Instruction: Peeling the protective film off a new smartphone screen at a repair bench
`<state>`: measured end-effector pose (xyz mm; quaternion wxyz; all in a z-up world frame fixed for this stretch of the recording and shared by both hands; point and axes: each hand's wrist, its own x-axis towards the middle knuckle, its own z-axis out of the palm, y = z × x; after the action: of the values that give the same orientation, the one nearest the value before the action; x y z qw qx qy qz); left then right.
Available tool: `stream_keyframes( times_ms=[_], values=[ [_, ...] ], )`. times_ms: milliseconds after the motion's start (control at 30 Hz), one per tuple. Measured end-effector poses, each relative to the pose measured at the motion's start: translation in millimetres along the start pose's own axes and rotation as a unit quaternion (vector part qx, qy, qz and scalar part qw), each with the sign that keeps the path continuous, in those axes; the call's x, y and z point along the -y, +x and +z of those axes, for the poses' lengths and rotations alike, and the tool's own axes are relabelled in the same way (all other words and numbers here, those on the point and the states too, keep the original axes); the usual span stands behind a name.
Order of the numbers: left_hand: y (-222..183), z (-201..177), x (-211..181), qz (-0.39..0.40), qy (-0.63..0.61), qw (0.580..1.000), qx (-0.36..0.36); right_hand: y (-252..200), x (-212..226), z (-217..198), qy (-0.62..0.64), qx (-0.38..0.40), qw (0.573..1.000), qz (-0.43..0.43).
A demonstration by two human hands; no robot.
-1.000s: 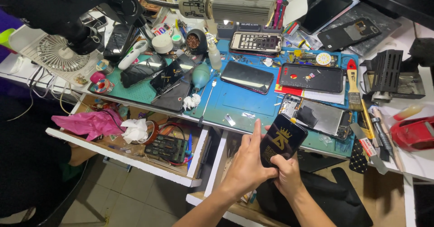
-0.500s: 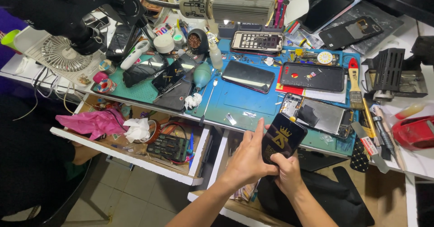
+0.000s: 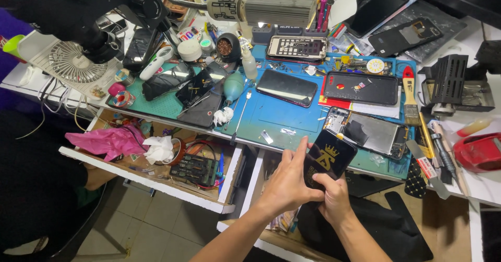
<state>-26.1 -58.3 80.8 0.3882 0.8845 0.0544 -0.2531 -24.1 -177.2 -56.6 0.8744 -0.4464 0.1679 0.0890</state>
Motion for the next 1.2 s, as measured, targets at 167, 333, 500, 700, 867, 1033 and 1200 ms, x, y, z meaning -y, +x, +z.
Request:
stream_keyframes(
  times_ms=[167, 333, 500, 700, 867, 1033, 1200],
  values=[
    [1.4, 1.2, 1.5, 0.015, 0.008, 1.0, 0.001, -2.3, 4.0, 3.9, 0.006, 0.005, 1.0, -0.01],
    [1.6, 1.3, 2.3, 0.01, -0.003, 1.0, 0.01, -5.7, 9.7, 7.3, -0.001, 0.016, 1.0, -0.003],
    [1.2, 3.9, 7.6, 0.027, 0.01, 1.0, -0.004, -5.6, 8.0, 6.8, 0.011, 0.029, 1.0, -0.004],
    [4.5, -3.1, 38.3, 0.21, -0.036, 0.967, -0.141, -23.1, 34.2, 33.7, 0.034, 0.06, 0.997, 0.016],
    [18.9, -19.8, 55.0, 0.399, 0.065, 0.875, -0.268, -12.3, 6.1, 5.8, 0.031, 0.076, 0.994, 0.07],
    [40.1, -29.0, 69.0, 0.463, 0.139, 0.815, -0.321, -9.1, -5.8, -5.4, 0.011, 0.116, 0.99, 0.076],
    [53.8, -47.8, 73.4, 0.445, 0.047, 0.876, -0.18, -7.9, -12.1, -11.5, -0.042, 0.112, 0.983, 0.143]
  ],
)
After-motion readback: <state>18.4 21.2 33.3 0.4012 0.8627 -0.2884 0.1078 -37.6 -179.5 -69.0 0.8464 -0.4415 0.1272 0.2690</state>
